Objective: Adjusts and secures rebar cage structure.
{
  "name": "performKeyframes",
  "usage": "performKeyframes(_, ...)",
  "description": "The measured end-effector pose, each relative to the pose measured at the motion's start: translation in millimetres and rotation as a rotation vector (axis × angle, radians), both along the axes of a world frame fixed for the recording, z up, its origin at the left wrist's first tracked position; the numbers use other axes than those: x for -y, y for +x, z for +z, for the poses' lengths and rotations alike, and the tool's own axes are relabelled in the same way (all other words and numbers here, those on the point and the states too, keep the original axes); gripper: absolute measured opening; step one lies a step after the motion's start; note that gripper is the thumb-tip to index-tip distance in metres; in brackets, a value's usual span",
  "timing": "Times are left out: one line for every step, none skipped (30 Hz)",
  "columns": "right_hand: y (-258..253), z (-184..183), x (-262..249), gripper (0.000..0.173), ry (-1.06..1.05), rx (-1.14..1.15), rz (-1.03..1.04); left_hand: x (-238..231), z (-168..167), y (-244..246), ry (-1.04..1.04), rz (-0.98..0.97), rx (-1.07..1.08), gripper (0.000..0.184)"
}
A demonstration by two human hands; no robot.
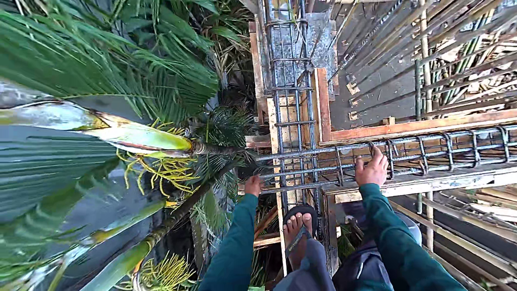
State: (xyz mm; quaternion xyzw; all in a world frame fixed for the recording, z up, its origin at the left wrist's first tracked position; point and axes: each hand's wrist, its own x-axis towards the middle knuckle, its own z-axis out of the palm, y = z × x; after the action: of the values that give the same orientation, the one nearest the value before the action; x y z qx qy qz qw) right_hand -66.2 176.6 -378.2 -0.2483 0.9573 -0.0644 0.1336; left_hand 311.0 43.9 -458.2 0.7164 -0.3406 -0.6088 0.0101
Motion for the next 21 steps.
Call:
performKeyframes(-0.3, -0.4, -0.2, 0.062, 0.01, 0.005, -0.008, -11.8, -8.9, 6.9, 0.041, -0.047, 0.037, 0.04)
performKeyframes(-0.4, -0.9, -0.4, 0.062, 0.021, 0.002, -0.009, -24.7, -18.2, 15.0, 0.089, -0.111, 0.095, 0.04)
performKeyframes(-0.4, -1.5, -0.2, 0.061, 0.027, -0.005, -0.007, -37.9, -26.1, 23.1, 0.137, -0.184, 0.156, 0.04)
performKeyframes(-0.3, -1.7, -0.2, 0.061, 0.028, -0.008, -0.003, -51.1, -32.6, 32.7, 0.183, -0.254, 0.194, 0.043)
performKeyframes(-0.3, -1.7, -0.2, 0.061, 0.033, -0.006, -0.004, -64.3, -38.4, 43.4, 0.218, -0.332, 0.215, 0.046)
performKeyframes(-0.4, -1.2, 0.2, 0.061, 0.042, -0.003, -0.005, -76.5, -42.3, 53.3, 0.251, -0.404, 0.232, 0.048)
performKeyframes(-0.5, 0.0, 0.9, 0.061, 0.057, 0.004, -0.01, -88.8, -43.7, 62.1, 0.273, -0.451, 0.243, 0.048)
performKeyframes(-0.6, 2.2, 1.9, 0.062, 0.072, 0.013, -0.015, -99.6, -42.7, 69.3, 0.288, -0.495, 0.251, 0.047)
performKeyframes(-0.4, 3.1, 2.6, 0.063, 0.076, 0.011, -0.015, -108.2, -41.1, 74.9, 0.304, -0.533, 0.262, 0.047)
performKeyframes(0.0, 3.1, 2.9, 0.062, 0.071, 0.003, -0.011, -114.4, -38.9, 78.8, 0.321, -0.547, 0.271, 0.046)
performKeyframes(0.3, 2.8, 3.2, 0.062, 0.067, -0.006, -0.009, -118.5, -36.9, 81.3, 0.332, -0.556, 0.274, 0.046)
performKeyframes(0.8, 2.6, 3.4, 0.062, 0.063, -0.013, -0.011, -120.4, -35.6, 82.7, 0.341, -0.563, 0.275, 0.046)
performKeyframes(1.0, 2.1, 3.4, 0.062, 0.062, -0.023, -0.012, -121.2, -35.7, 83.2, 0.346, -0.565, 0.276, 0.046)
performKeyframes(0.9, 1.6, 3.3, 0.062, 0.06, -0.029, -0.015, -120.3, -36.2, 82.3, 0.352, -0.563, 0.275, 0.046)
performKeyframes(0.5, 1.1, 3.4, 0.062, 0.061, -0.032, -0.019, -117.4, -35.9, 79.9, 0.358, -0.562, 0.274, 0.046)
performKeyframes(0.4, 0.6, 3.7, 0.062, 0.06, -0.037, -0.02, -113.1, -35.3, 76.6, 0.358, -0.559, 0.272, 0.046)
performKeyframes(0.3, 0.3, 3.8, 0.061, 0.062, -0.039, -0.021, -108.2, -35.4, 72.7, 0.35, -0.547, 0.266, 0.045)
performKeyframes(0.1, 0.3, 3.6, 0.061, 0.065, -0.044, -0.021, -103.4, -37.8, 69.1, 0.336, -0.52, 0.258, 0.045)
performKeyframes(0.1, -0.3, 2.7, 0.061, 0.068, -0.048, -0.021, -98.7, -40.0, 64.9, 0.318, -0.473, 0.249, 0.044)
performKeyframes(0.6, -1.6, 1.6, 0.061, 0.068, -0.053, -0.016, -92.0, -39.5, 59.5, 0.298, -0.4, 0.234, 0.042)
performKeyframes(1.0, -2.3, 0.5, 0.061, 0.069, -0.055, -0.011, -82.6, -35.2, 52.1, 0.274, -0.289, 0.204, 0.04)
